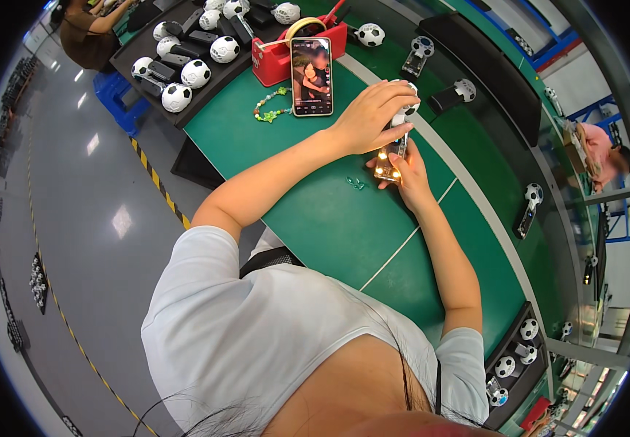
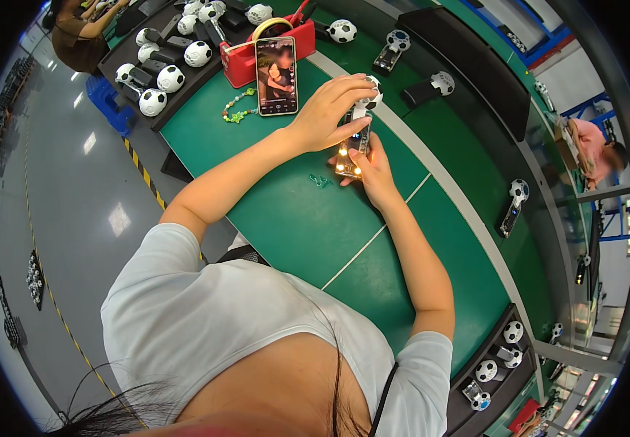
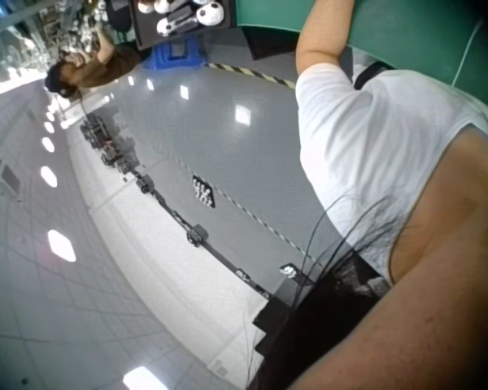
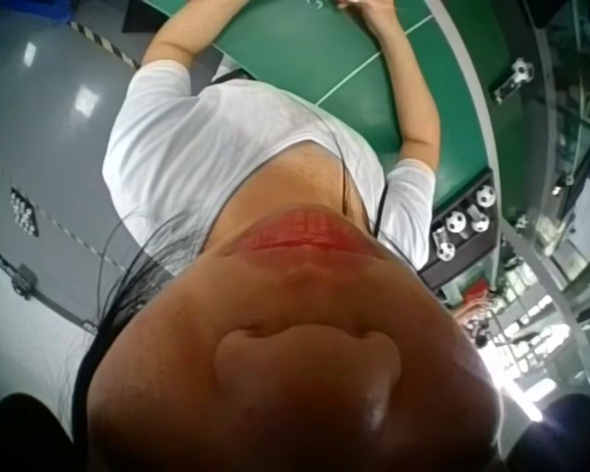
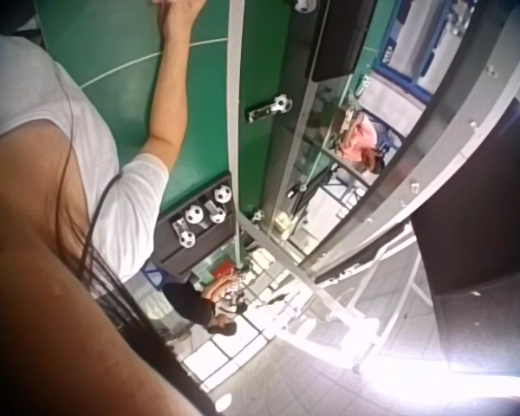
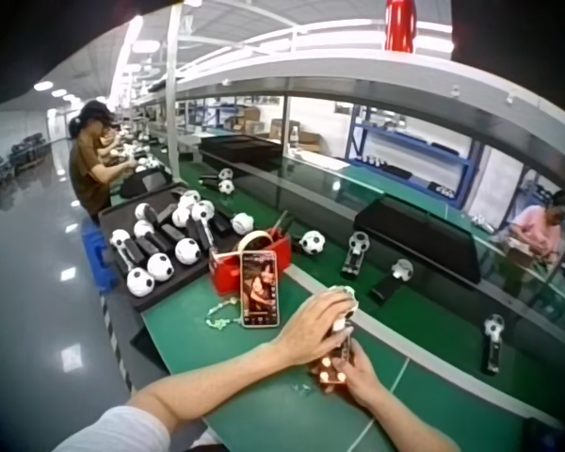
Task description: Assembling and inspecting small soccer robot units on an assembly line.
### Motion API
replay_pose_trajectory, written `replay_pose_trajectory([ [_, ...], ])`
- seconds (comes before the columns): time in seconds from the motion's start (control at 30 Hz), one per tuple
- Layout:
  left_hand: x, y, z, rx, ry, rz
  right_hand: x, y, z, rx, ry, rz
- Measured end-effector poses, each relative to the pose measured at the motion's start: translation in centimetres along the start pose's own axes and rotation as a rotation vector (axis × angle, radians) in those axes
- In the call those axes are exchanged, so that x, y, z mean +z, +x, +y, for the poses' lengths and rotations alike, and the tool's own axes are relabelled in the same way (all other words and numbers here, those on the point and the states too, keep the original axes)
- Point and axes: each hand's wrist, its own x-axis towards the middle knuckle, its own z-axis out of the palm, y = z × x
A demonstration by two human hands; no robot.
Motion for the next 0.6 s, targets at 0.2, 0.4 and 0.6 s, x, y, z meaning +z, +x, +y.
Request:
replay_pose_trajectory([
  [0.2,-1.6,0.9,-0.7,0.001,0.018,0.032,0.1,0.3,0.0,-0.019,-0.009,0.005],
  [0.4,-12.1,1.4,-8.0,-0.34,0.326,0.353,0.2,0.2,0.2,-0.048,0.016,0.002],
  [0.6,-17.1,-3.7,-15.2,-0.576,0.642,-0.065,0.1,0.0,0.0,-0.031,0.005,0.003],
])
